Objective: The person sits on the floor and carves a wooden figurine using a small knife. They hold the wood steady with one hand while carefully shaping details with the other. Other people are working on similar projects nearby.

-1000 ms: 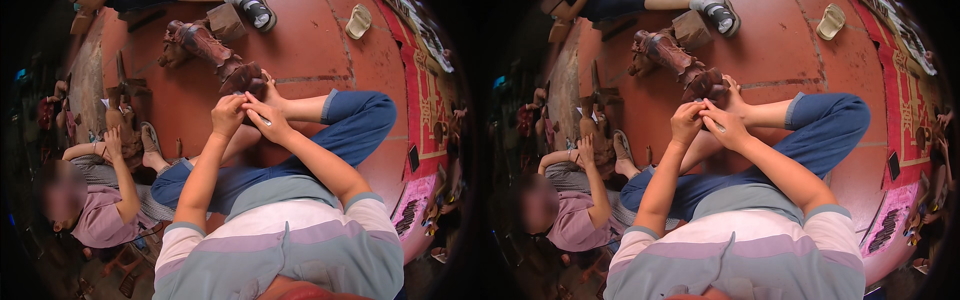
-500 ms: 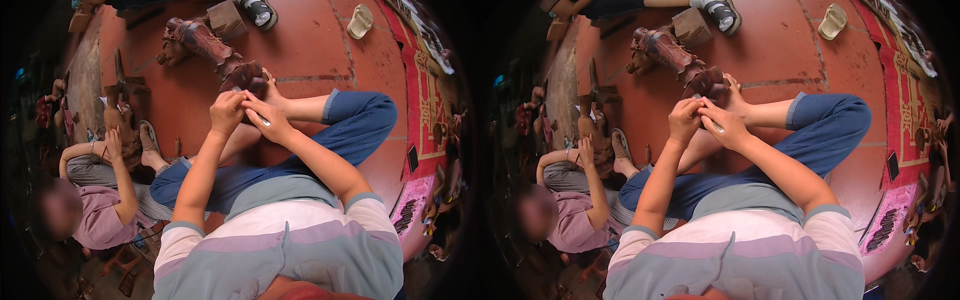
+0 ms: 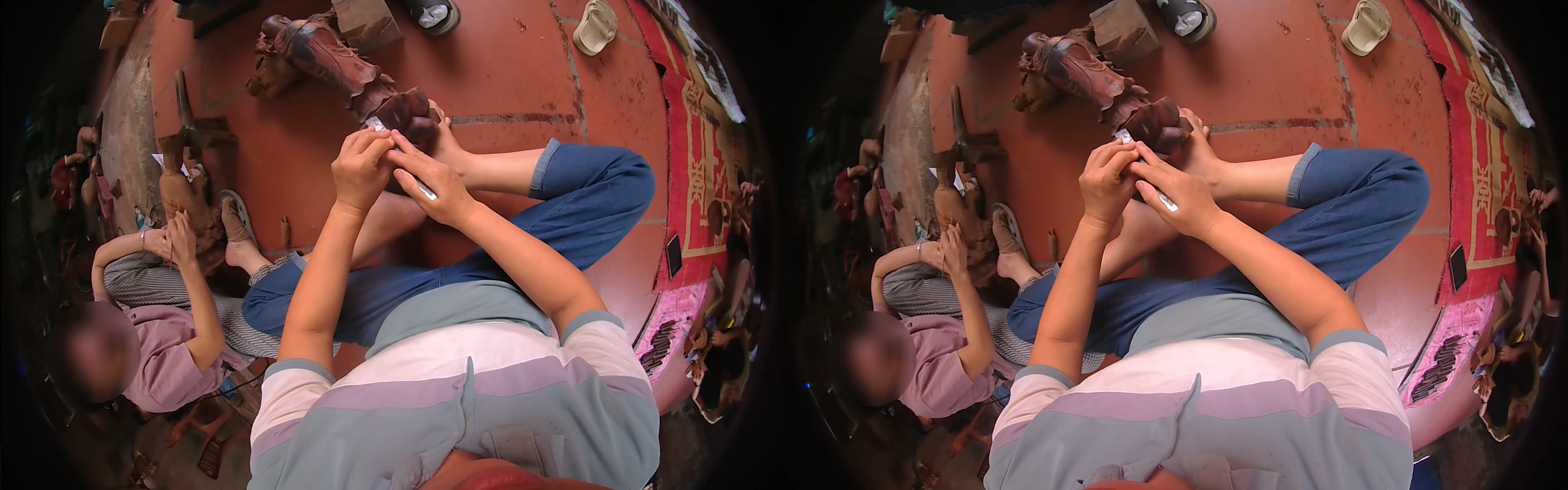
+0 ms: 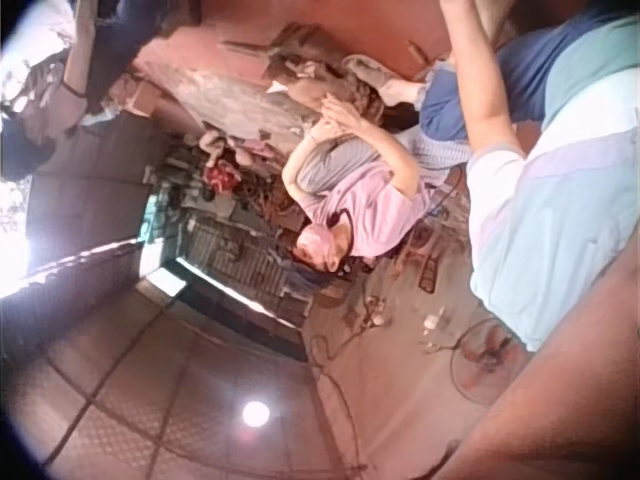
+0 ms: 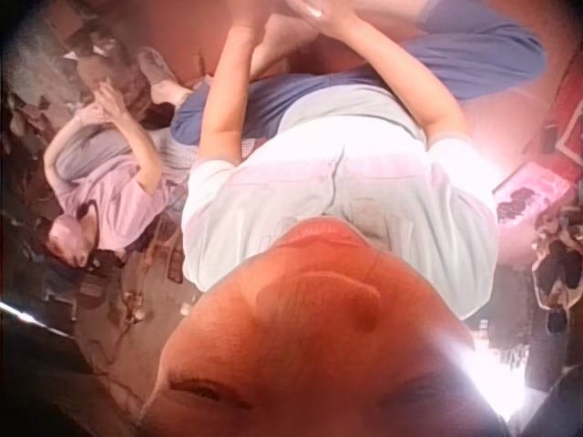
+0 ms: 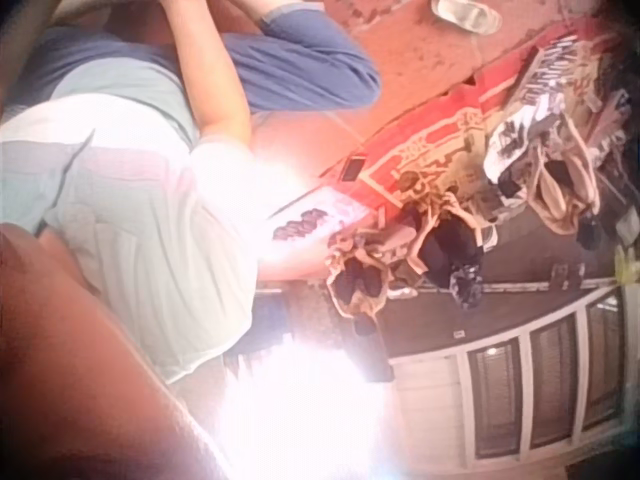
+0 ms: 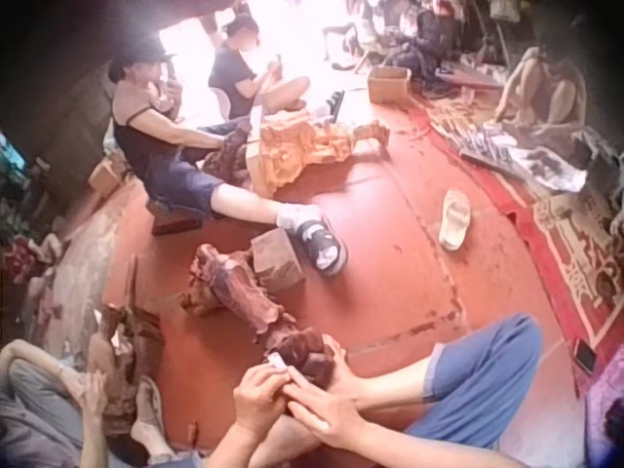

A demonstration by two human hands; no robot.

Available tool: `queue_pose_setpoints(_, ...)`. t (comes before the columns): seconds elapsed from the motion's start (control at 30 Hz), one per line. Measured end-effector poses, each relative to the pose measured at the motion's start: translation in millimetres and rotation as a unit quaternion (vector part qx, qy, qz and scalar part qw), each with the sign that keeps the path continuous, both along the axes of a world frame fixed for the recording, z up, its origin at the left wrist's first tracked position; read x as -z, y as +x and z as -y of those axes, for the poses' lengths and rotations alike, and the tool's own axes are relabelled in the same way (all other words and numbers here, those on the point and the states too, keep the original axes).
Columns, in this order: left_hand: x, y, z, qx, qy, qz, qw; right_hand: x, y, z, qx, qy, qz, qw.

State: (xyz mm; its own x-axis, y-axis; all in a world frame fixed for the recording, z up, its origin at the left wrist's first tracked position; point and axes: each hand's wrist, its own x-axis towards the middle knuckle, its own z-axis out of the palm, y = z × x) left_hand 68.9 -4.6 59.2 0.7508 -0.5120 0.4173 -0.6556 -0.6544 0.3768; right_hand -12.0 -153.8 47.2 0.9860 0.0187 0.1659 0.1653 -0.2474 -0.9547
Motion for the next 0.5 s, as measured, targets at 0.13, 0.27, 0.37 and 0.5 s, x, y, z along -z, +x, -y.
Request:
queue_pose_setpoints(0.13,6,-5,0,0.0,-0.013,-0.013,1.0,7,-6,0,-0.007,-0.007,0.003,1.0)
queue_pose_setpoints(0.27,10,-12,-3,0.022,0.007,-0.04,0.999,11,-17,0,-0.008,-0.008,-0.015,1.0)
queue_pose_setpoints(0.37,18,-22,-8,0.032,0.015,-0.046,0.998,13,-32,-3,-0.008,0.032,-0.059,0.998)
queue_pose_setpoints(0.5,21,-33,-6,0.03,0.008,-0.084,0.996,13,-39,1,-0.02,0.032,-0.069,0.997)
